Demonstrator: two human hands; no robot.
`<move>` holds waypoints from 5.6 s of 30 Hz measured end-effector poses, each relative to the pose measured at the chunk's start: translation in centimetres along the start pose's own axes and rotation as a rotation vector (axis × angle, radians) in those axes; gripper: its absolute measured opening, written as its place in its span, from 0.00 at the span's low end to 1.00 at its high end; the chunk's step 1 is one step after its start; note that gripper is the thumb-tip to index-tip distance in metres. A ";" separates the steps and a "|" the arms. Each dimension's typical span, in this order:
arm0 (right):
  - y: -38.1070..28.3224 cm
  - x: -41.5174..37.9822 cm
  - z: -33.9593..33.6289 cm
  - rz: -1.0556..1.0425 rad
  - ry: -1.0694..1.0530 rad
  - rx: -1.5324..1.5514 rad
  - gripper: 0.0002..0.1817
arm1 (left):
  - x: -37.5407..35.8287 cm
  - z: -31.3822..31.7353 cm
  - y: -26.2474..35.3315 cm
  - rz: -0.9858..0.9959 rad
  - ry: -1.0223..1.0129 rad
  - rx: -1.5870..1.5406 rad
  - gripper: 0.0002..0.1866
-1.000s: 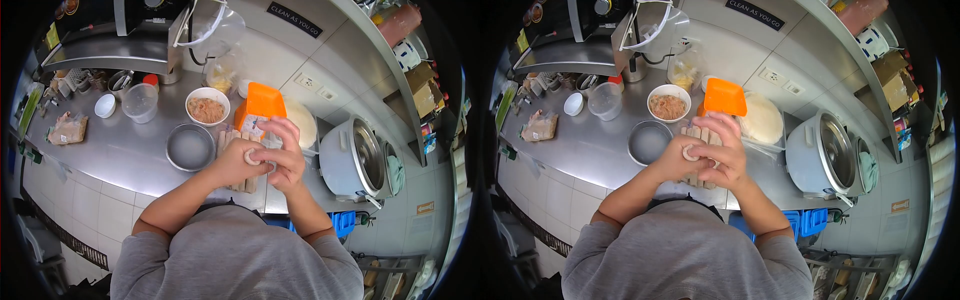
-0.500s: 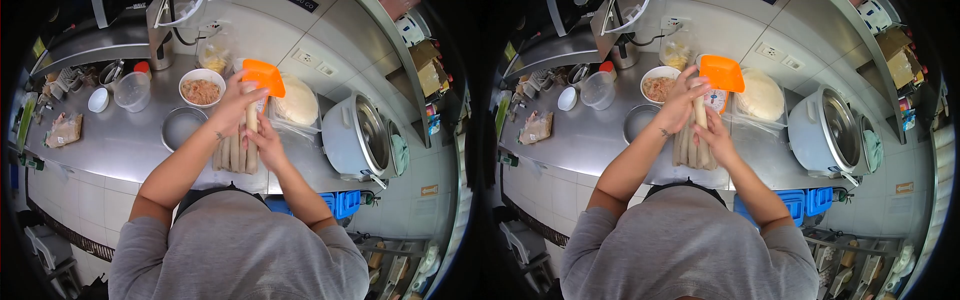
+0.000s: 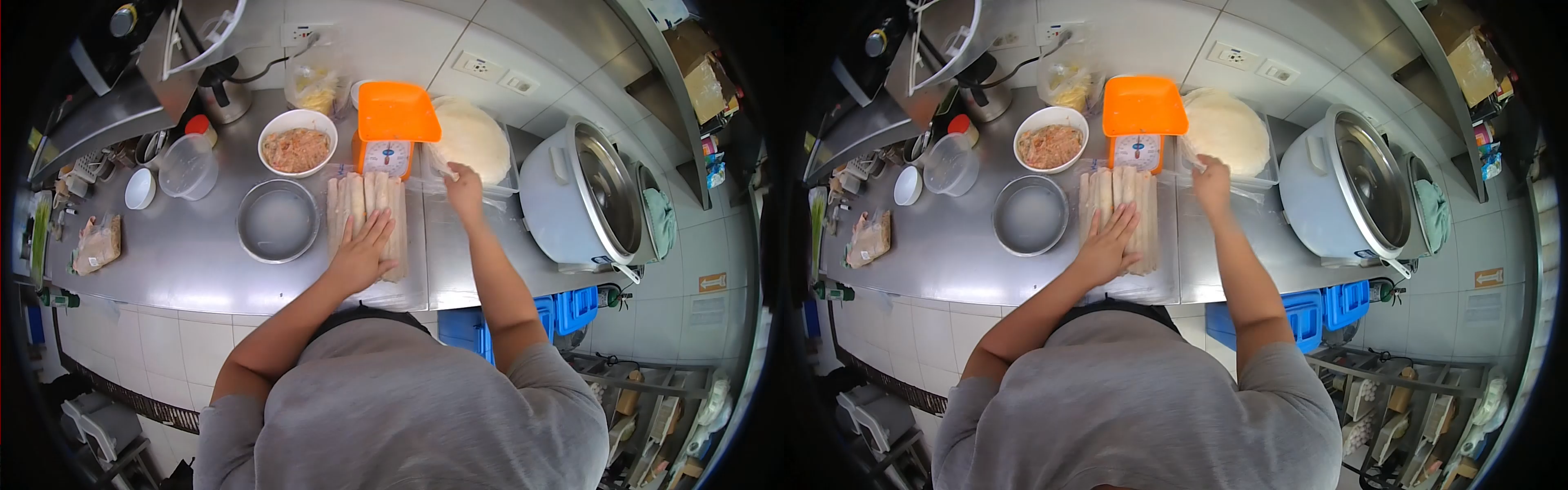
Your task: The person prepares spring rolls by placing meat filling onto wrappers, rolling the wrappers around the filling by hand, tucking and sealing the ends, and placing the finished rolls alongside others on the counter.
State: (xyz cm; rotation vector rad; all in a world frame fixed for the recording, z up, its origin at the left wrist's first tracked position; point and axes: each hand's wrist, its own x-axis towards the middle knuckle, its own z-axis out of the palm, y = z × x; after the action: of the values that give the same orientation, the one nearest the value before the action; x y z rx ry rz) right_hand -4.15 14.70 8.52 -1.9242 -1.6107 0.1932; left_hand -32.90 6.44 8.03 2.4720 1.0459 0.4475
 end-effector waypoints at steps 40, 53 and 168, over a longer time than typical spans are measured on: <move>15.0 10.4 1.8 0.054 -0.351 0.690 0.07 | 6.9 3.5 14.2 -0.265 0.263 -0.427 0.20; 7.4 9.6 -0.3 -0.224 -0.233 -0.006 0.16 | 14.4 5.4 13.6 -0.215 0.115 -0.411 0.18; 9.0 -9.6 -8.9 -0.182 -0.369 -0.081 0.26 | 5.6 8.5 11.4 -0.154 -0.080 0.091 0.30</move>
State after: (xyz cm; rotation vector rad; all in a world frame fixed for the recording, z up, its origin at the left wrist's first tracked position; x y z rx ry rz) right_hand 5.30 1.90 8.28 -1.8659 -2.0516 0.4341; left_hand -18.54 1.21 7.03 2.4417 1.2376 0.2562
